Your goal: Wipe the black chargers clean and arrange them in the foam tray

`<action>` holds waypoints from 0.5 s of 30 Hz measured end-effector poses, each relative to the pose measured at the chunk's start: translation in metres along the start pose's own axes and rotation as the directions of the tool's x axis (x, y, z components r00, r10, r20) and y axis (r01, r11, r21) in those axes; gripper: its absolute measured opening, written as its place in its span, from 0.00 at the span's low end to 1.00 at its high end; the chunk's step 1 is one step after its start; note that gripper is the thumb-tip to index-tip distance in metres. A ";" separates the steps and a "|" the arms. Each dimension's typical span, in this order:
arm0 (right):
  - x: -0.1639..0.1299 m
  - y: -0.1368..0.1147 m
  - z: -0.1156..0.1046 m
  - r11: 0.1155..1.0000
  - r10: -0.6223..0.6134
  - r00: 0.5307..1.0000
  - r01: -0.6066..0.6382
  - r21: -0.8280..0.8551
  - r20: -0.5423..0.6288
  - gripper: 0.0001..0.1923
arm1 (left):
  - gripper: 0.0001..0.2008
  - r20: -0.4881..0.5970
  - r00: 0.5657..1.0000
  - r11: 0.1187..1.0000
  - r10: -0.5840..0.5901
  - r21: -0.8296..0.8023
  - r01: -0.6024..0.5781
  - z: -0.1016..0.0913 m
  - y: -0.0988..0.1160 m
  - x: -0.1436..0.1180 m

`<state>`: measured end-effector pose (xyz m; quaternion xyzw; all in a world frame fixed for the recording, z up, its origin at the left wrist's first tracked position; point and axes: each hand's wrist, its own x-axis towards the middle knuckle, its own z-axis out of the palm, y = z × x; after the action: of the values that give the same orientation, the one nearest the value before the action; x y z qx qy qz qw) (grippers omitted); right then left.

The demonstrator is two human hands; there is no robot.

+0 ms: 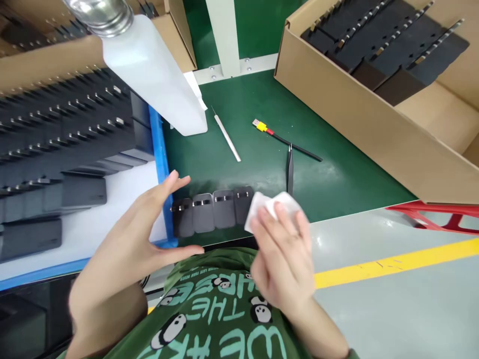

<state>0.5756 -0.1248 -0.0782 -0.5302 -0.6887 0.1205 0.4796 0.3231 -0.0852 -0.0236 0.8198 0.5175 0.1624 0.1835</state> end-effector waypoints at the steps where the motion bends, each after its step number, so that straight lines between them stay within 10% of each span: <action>1: -0.001 -0.003 0.004 0.996 -0.059 0.995 0.063 -0.058 0.075 0.36 | 0.52 0.014 1.000 1.000 0.003 0.005 -0.003 -0.001 -0.002 -0.002; 8: -0.009 -0.029 0.039 0.956 -0.238 0.968 0.248 -0.159 0.084 0.28 | 0.43 0.043 0.999 1.000 -0.022 0.017 0.021 -0.003 -0.012 -0.013; 15: -0.008 -0.041 0.020 0.887 -0.409 0.869 0.308 0.343 0.278 0.18 | 0.49 0.058 0.998 0.998 -0.028 0.055 0.025 -0.005 -0.005 -0.014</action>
<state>0.5348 -0.1416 -0.0646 -0.2869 -0.8236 0.2172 0.4383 0.3109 -0.0954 -0.0224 0.8220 0.5270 0.1217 0.1784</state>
